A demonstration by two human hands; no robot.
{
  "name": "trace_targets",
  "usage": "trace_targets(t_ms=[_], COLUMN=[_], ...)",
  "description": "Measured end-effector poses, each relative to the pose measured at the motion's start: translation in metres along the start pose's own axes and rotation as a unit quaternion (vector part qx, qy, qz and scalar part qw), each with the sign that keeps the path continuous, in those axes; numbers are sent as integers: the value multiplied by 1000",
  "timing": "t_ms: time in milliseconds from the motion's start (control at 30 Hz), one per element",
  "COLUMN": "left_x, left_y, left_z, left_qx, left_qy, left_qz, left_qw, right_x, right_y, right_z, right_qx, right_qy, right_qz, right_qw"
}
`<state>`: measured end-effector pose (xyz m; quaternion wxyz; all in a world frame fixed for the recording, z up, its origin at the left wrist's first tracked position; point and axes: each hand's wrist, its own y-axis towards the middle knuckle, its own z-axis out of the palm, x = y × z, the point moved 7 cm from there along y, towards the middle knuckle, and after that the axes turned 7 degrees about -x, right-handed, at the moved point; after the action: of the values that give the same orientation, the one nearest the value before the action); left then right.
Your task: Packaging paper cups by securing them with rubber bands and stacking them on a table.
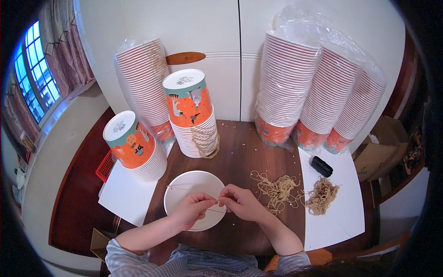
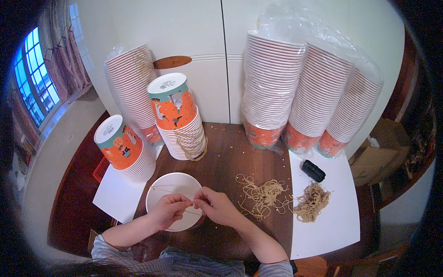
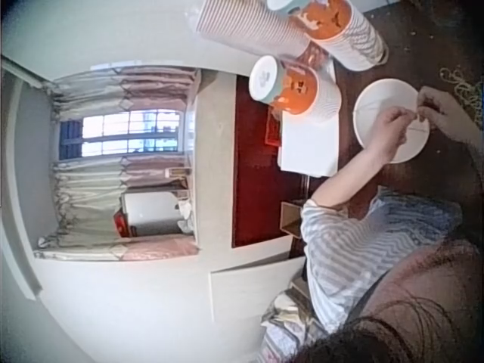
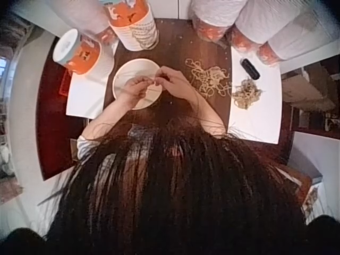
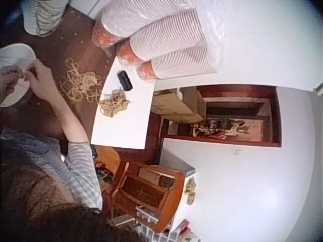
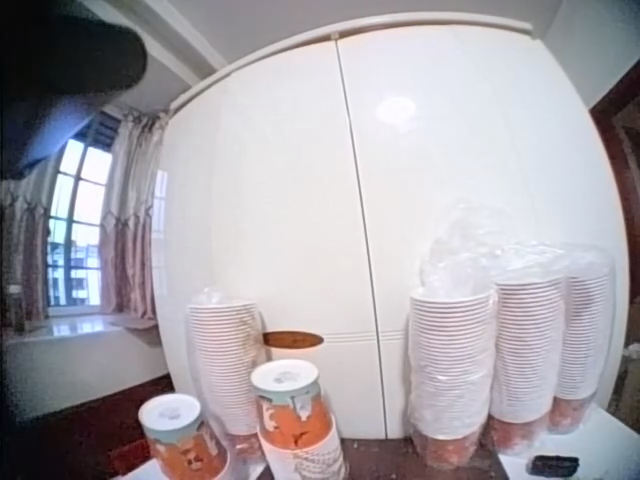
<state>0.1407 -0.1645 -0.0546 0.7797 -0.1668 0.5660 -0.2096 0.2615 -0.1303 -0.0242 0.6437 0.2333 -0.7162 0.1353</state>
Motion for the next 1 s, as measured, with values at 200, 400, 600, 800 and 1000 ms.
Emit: trace_targets(t_ms=[200, 400, 600, 800, 1000], left_x=[-2, -5, -7, -10, -13], left_y=[-1, -1, -2, -1, -2], left_z=[0, -3, -3, -2, -3], left_qx=[-14, -45, -60, -74, -86], left_qy=[15, 50, 67, 106, 130], left_qz=[12, 30, 34, 51, 67], left_qw=[1000, 997, 995, 990, 986], right_x=[1, -1, -1, -3, -1], right_y=[0, 0, 0, 0, 1], right_z=[1, 0, 1, -1, 0], right_qx=[-1, -9, -11, -24, -39], right_qy=[5, -10, -9, -9, -21], right_qz=[1, -5, 2, 11, 18], right_qw=[1000, 1000, 1000, 1000, 999])
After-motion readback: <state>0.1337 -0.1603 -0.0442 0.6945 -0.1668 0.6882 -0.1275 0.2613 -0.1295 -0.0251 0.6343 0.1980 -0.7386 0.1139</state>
